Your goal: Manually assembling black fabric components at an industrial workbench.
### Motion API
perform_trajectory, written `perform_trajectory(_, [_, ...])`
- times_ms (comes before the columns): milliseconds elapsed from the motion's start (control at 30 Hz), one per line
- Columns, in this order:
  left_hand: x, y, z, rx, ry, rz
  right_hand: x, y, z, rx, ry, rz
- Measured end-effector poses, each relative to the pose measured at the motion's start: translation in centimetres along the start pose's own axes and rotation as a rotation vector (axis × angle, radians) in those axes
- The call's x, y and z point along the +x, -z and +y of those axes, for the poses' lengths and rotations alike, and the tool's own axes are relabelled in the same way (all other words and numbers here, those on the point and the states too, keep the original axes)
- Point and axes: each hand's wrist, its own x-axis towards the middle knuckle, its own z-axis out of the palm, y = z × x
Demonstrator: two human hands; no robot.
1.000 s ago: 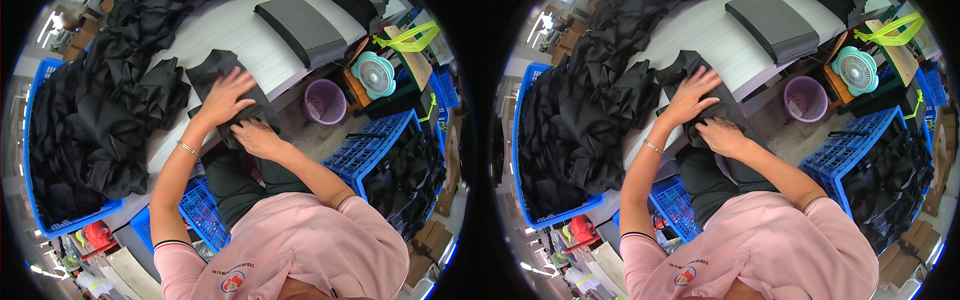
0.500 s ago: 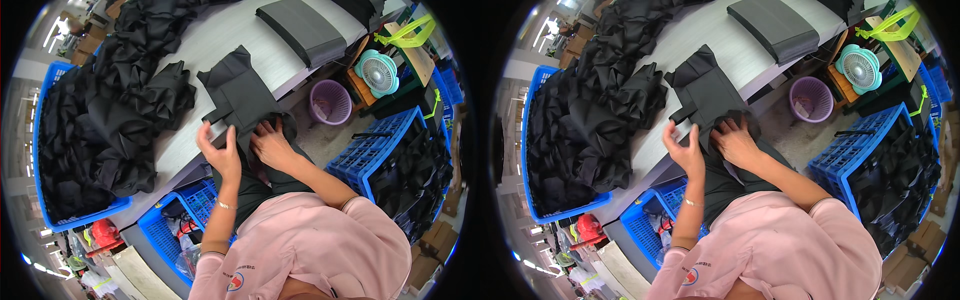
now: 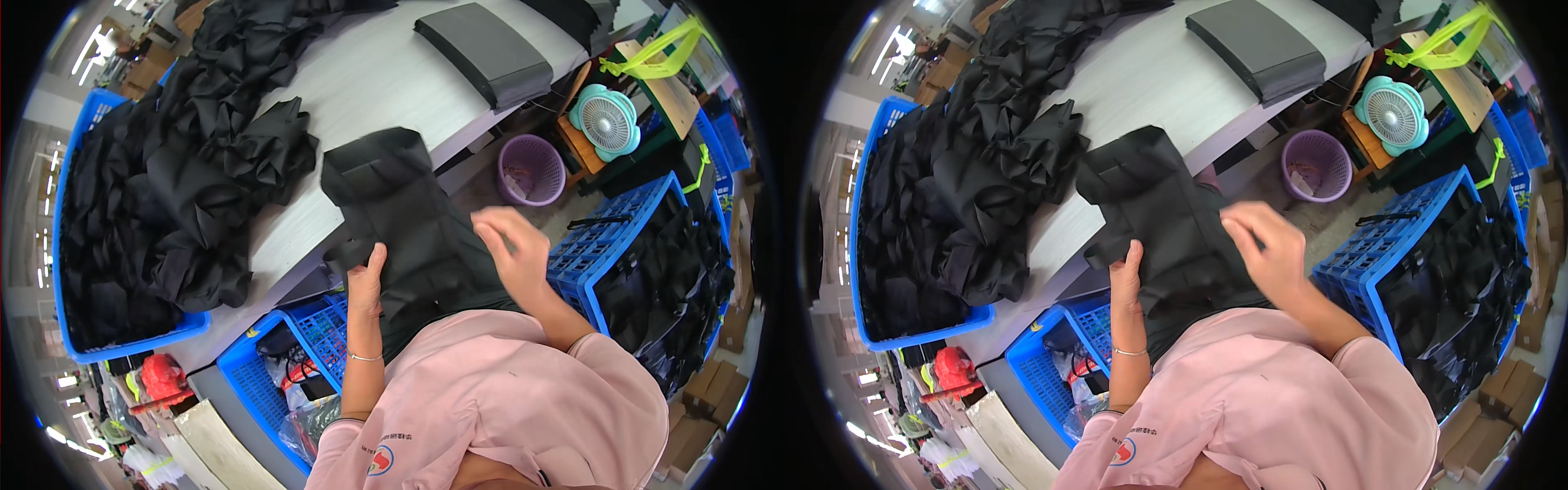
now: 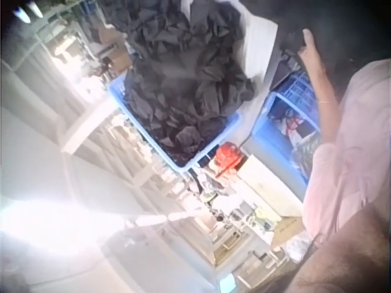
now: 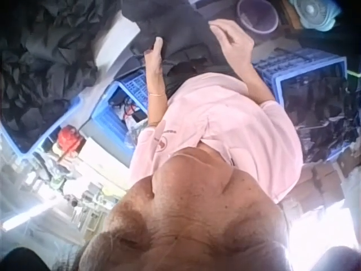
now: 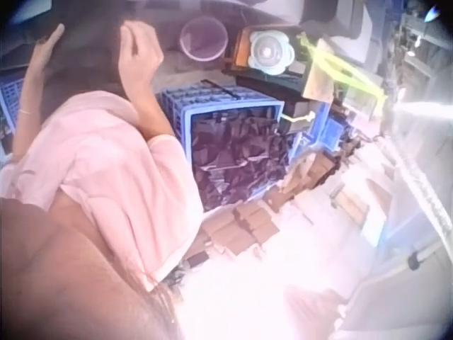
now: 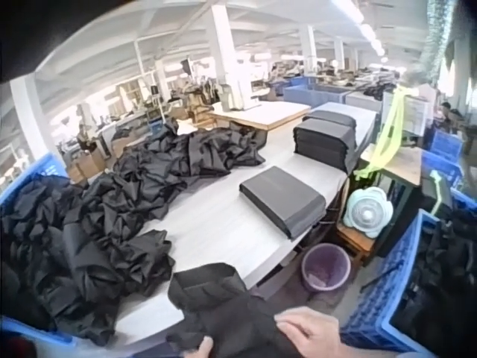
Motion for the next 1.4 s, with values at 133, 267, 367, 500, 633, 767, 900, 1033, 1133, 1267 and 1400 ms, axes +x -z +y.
perform_trajectory(133, [-1.7,-0.6,-1.2,-0.011,0.077,-0.095,1.1,0.9,3.5,0.564,-0.602,-0.386])
perform_trajectory(267, [-1.7,-1.3,-1.8,-0.113,0.208,-0.111,-0.1,0.7,5.1,0.967,-0.751,-0.337])
perform_trajectory(367, [-1.3,0.0,-4.2,-0.271,0.101,-0.273,-0.7,-0.8,4.8,1.345,-0.852,-0.396])
perform_trajectory(500, [-1.9,-1.6,-2.1,-0.262,0.072,-0.182,-0.1,-2.3,5.1,1.081,-0.730,-0.344])
perform_trajectory(633, [-2.6,-3.9,-0.4,-0.195,0.217,-0.102,-0.8,-1.9,5.5,0.625,-0.497,-0.089])
perform_trajectory(767, [-1.8,-2.6,-0.1,-0.534,0.355,-0.463,-2.4,-0.9,3.4,0.343,-0.390,-0.054])
perform_trajectory(900, [-2.9,-3.4,-1.1,-0.452,0.176,-0.504,-3.1,0.1,5.3,0.201,-0.233,0.057])
perform_trajectory(1033, [-2.2,-6.5,-2.0,-0.057,0.351,-0.316,-3.9,4.5,7.4,-0.171,-0.318,0.355])
perform_trajectory(1133, [-3.3,-9.9,-1.4,-0.097,0.181,-0.662,-5.2,12.0,10.6,-0.343,-0.370,0.544])
perform_trajectory(1267, [-2.5,-8.1,-3.4,-0.016,0.268,-0.607,-7.2,25.0,12.4,-0.624,-0.375,0.799])
perform_trajectory(1400, [-1.7,-7.4,-5.0,0.031,0.299,-0.522,-8.9,37.9,15.8,-0.965,-0.379,0.921])
